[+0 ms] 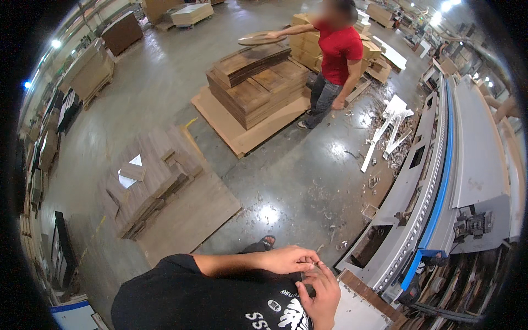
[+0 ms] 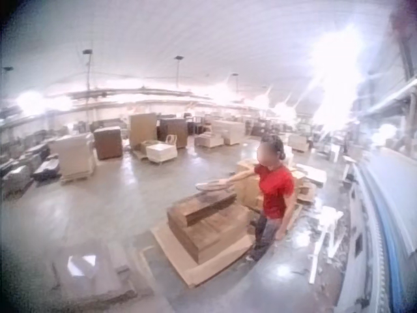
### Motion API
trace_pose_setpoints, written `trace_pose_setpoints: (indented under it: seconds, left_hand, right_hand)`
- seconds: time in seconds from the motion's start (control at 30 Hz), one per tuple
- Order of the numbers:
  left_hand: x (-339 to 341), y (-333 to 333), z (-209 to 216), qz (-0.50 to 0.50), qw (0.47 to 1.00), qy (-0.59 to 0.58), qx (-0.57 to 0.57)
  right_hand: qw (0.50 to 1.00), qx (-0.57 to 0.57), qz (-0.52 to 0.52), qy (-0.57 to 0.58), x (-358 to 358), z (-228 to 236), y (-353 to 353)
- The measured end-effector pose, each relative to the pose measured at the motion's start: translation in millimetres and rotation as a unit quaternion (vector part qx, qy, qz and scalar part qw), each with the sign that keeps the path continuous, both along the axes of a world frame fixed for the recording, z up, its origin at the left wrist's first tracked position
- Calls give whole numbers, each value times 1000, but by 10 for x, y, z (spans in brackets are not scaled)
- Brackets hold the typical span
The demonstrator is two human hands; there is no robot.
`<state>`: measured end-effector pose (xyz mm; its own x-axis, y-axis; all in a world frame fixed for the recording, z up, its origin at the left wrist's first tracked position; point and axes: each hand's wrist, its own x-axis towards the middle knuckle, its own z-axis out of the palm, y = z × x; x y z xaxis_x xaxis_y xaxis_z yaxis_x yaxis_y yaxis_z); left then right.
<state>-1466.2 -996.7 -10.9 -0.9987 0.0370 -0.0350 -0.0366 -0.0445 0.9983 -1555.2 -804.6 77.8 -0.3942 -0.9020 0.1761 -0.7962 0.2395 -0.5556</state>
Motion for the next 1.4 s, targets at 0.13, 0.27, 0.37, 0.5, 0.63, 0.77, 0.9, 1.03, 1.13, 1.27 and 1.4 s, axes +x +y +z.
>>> trace_pose_setpoints:
  seconds: [0.13,0.27,0.37,0.5,0.63,0.77,0.9,1.03,1.13,1.27,1.4]
  left_hand:
    - [53,-99,-13,46,997,-45,-39]
    - [67,-114,-37,59,996,-39,-45]
    - [35,-123,-45,51,997,-47,-46]
    - [-40,-75,-176,61,996,-39,-55]
    - [-138,-101,-210,33,992,-52,-108]
    - [-197,-144,-257,6,987,-50,-152]
    - [-319,-256,-781,10,993,-53,-107]
    - [-114,-535,-2059,79,931,-156,-321]
    - [287,-805,-2702,48,866,-315,-385]
    - [1395,-762,-3512,138,859,-400,-289]
    - [1958,-456,-3626,168,855,-432,-235]
  right_hand:
    - [1000,15,13,0,-152,50,-140]
    - [1000,19,9,5,-245,27,-181]
    - [1000,15,11,20,-254,21,-209]
    - [999,23,-14,21,-255,12,-180]
    - [998,31,-46,11,-312,-60,-55]
    - [992,48,-109,-40,-433,-438,139]
    - [967,130,-177,-126,-594,-1394,590]
    - [926,281,-211,-136,-567,-2288,1280]
    - [920,256,-230,-185,-439,-2701,1790]
    - [851,248,-325,-330,-201,-2669,1945]
    - [846,254,-332,-329,-105,-2579,2126]
